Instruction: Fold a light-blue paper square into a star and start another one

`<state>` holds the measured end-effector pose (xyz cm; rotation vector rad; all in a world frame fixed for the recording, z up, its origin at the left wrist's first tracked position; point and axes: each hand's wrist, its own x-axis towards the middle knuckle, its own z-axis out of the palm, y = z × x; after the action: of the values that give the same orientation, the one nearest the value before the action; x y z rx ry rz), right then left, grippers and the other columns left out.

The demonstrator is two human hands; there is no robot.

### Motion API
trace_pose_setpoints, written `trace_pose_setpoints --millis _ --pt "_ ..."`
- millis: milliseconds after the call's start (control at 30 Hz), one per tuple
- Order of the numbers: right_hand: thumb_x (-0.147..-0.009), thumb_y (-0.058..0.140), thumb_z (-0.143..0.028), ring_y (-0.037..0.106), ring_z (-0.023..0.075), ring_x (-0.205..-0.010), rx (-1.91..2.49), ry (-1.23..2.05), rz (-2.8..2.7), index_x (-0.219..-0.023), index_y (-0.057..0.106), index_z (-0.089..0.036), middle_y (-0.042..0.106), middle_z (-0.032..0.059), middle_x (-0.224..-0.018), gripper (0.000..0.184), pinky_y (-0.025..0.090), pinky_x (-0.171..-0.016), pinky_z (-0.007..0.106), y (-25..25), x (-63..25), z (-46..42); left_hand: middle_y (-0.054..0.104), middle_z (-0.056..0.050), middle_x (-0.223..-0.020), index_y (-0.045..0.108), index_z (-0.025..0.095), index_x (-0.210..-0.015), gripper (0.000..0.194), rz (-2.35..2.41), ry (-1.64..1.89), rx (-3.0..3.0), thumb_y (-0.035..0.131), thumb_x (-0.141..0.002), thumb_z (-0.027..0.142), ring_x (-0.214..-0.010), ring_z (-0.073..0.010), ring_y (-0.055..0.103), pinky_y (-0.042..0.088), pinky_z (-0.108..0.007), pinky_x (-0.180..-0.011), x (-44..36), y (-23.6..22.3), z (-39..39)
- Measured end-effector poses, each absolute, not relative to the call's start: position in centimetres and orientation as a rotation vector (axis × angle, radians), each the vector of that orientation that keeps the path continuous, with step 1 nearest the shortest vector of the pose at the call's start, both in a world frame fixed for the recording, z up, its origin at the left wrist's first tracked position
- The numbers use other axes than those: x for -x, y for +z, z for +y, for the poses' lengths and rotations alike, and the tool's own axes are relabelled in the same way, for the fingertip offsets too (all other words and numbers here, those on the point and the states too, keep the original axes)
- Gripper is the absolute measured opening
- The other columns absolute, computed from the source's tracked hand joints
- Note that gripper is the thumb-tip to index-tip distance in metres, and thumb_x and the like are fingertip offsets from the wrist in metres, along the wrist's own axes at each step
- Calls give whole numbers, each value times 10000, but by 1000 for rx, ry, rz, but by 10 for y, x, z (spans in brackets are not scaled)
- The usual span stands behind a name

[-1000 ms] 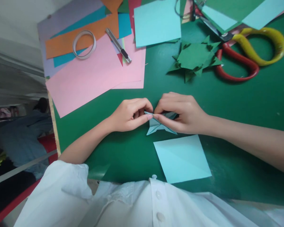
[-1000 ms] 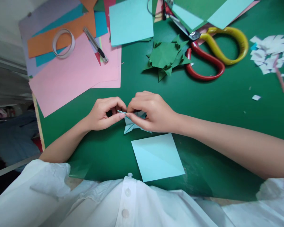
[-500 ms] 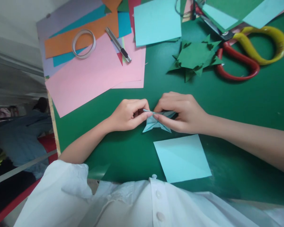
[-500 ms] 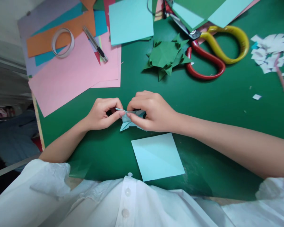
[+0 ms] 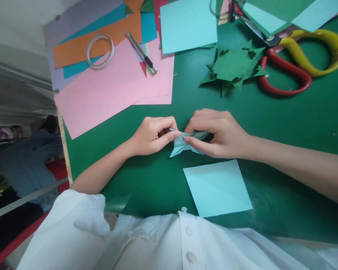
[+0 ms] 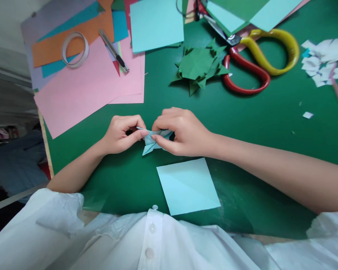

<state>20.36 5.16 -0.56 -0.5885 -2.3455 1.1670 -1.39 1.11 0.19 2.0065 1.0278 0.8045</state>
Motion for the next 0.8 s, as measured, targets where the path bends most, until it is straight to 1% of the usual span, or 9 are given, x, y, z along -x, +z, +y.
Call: trace_pose_setpoints --millis 100,267,367,433,500,600,667,733,800 --pt "-939 528 -314 483 123 -653 578 1147 -2369 -791 610 -203 603 -4 -675 202 360 -666 288 -5 -204 52 560 49 -590 582 156 -739 261 1022 817 -1980 616 -931 329 -492 -26 474 367 -137 -490 14 2 11" --pt "-935 522 -296 485 121 -668 499 1101 -2438 -776 602 -191 578 1 -670 207 354 -670 287 -6 -207 55 630 35 -708 605 163 -862 139 1005 782 -1927 651 -901 288 -556 -33 567 446 -119 -522 14 1 11" --pt "-915 536 -271 488 117 -669 449 1087 -2445 -761 590 -189 566 -3 -664 182 362 -670 285 -6 -207 56 663 29 -772 606 171 -861 34 931 765 -2001 627 -888 172 -601 -33 571 449 -129 -567 15 2 12" --pt "-907 545 -251 488 112 -671 457 1093 -2414 -797 582 -193 579 -5 -697 130 381 -668 279 -6 -207 56 684 26 -808 618 170 -868 90 886 745 -2048 591 -873 84 -638 -32 576 446 -130 -596 16 2 12" --pt "-901 549 -240 511 118 -711 498 1057 -2368 -852 571 -196 600 7 -767 69 408 -677 278 -5 -207 55 699 26 -828 634 165 -885 116 893 743 -2065 589 -868 59 -666 -30 590 449 -125 -617 16 3 12" --pt "-880 568 -239 537 155 -816 583 813 -2320 -889 563 -195 618 49 -891 45 441 -755 325 -4 -206 53 714 27 -833 654 155 -901 70 981 782 -2076 622 -879 96 -652 -23 598 450 -121 -621 13 3 11" --pt "-858 593 -236 527 184 -867 602 606 -2318 -879 576 -194 621 73 -955 50 437 -809 373 -4 -206 52 716 22 -833 662 152 -929 45 1030 804 -2103 645 -889 142 -629 -25 596 447 -130 -611 12 2 10" --pt "-848 609 -244 516 208 -907 602 466 -2347 -869 592 -196 617 83 -990 55 424 -825 402 -6 -207 50 703 20 -802 663 155 -962 83 1043 796 -2162 664 -896 205 -618 -37 590 452 -149 -620 10 1 9" --pt "-858 601 -271 513 230 -936 599 368 -2392 -857 591 -198 608 83 -996 74 405 -809 415 -7 -207 47 679 18 -764 654 157 -962 114 1030 774 -2245 660 -907 258 -636 -58 592 465 -173 -651 9 -1 8"
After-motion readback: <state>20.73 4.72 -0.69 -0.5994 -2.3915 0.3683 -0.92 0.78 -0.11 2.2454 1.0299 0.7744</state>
